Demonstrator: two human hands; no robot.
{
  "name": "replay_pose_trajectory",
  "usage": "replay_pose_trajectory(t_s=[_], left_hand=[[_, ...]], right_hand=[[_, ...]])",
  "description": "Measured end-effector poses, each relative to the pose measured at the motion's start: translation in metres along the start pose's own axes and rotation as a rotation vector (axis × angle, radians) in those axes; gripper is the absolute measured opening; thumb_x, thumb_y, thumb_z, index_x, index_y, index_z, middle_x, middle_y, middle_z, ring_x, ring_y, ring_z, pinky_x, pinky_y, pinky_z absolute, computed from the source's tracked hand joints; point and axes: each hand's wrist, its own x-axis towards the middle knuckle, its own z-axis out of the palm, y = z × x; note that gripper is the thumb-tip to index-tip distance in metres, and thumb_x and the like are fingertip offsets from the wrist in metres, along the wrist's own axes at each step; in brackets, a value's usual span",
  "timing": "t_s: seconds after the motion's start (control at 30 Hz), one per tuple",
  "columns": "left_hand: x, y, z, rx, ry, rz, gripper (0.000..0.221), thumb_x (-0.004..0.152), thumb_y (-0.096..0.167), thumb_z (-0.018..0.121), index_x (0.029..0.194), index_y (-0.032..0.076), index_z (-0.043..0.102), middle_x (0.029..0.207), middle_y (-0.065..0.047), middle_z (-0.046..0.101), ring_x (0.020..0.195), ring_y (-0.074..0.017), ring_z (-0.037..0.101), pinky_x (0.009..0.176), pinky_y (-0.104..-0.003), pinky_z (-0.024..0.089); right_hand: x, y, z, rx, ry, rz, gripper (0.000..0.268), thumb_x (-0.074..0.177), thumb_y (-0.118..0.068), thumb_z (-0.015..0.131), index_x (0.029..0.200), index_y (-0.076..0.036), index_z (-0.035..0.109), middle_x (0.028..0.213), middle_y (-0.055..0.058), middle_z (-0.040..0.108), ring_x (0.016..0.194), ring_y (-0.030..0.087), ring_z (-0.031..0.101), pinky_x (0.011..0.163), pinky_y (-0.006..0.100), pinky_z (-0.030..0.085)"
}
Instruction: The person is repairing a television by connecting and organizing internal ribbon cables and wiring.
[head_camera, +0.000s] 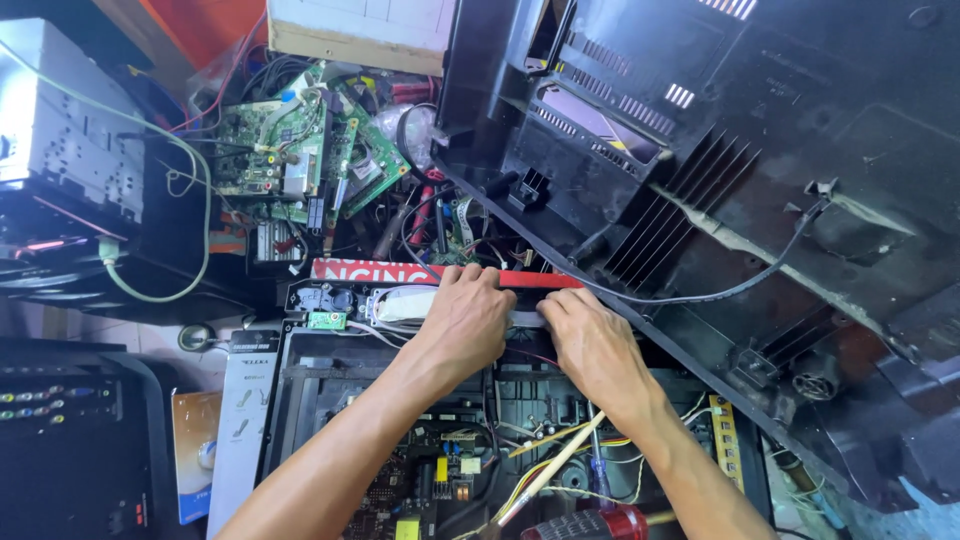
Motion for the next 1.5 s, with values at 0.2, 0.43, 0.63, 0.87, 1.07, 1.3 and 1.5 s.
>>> replay_pose_trajectory(t_s=[0.2,0.43,0.63,0.87,1.07,1.3,1.5], left_hand=[[0.001,0.000,-0.001,-0.026,-0.045,0.020,0.019,0.078,0.022,0.071,0.094,0.013,0.078,0.095,-0.010,0.067,0.094,-0.0282,0.059,0.086,-0.040,0.040],[0.003,-0.001,0.006,-0.047,-0.086,0.011,0.024,0.075,0.021,0.070,0.097,0.013,0.076,0.097,-0.010,0.070,0.096,-0.0290,0.060,0.084,-0.040,0.041],[0.003,0.004,0.001,-0.011,-0.098,-0.007,0.024,0.077,0.018,0.067,0.099,0.010,0.074,0.102,-0.013,0.072,0.098,-0.0300,0.059,0.085,-0.041,0.039],[0.005,0.001,0.014,0.015,-0.113,-0.014,0.028,0.072,0.018,0.070,0.099,0.010,0.074,0.105,-0.013,0.072,0.101,-0.0293,0.058,0.087,-0.041,0.038],[0.006,0.002,0.013,0.027,-0.080,0.002,0.028,0.073,0.015,0.066,0.099,0.008,0.072,0.101,-0.013,0.073,0.099,-0.0309,0.060,0.086,-0.042,0.039],[0.006,0.000,0.010,0.030,-0.094,-0.008,0.027,0.078,0.019,0.067,0.102,0.008,0.072,0.099,-0.012,0.073,0.100,-0.0291,0.059,0.090,-0.041,0.038],[0.004,0.002,-0.002,0.003,-0.094,-0.027,0.022,0.082,0.018,0.065,0.100,0.010,0.073,0.097,-0.011,0.074,0.098,-0.0281,0.058,0.086,-0.040,0.038]], right_hand=[[-0.002,0.010,0.014,-0.001,0.001,-0.072,0.016,0.099,-0.013,0.052,0.107,-0.016,0.065,0.104,0.001,0.068,0.115,0.021,0.063,0.091,0.029,0.053],[-0.002,0.011,0.014,-0.040,-0.018,-0.093,0.018,0.097,-0.011,0.050,0.111,-0.014,0.062,0.102,0.003,0.066,0.114,0.023,0.062,0.093,0.033,0.052],[0.004,0.005,-0.003,-0.025,-0.082,-0.077,0.019,0.095,-0.010,0.053,0.110,-0.014,0.063,0.099,0.005,0.068,0.108,0.025,0.063,0.089,0.034,0.052],[0.005,-0.004,-0.008,-0.067,-0.145,-0.030,0.027,0.091,-0.007,0.054,0.115,-0.013,0.063,0.102,0.006,0.068,0.105,0.027,0.063,0.085,0.036,0.053],[0.006,-0.003,-0.007,-0.068,-0.148,-0.016,0.026,0.088,-0.006,0.058,0.112,-0.012,0.063,0.099,0.007,0.068,0.102,0.028,0.063,0.081,0.035,0.055],[0.009,-0.008,-0.017,-0.057,-0.139,-0.014,0.025,0.086,-0.003,0.060,0.109,-0.011,0.066,0.097,0.007,0.070,0.100,0.027,0.065,0.076,0.034,0.057],[0.010,-0.007,-0.015,-0.048,-0.138,0.013,0.024,0.088,-0.006,0.056,0.108,-0.014,0.066,0.099,0.004,0.069,0.102,0.025,0.064,0.072,0.034,0.058]])
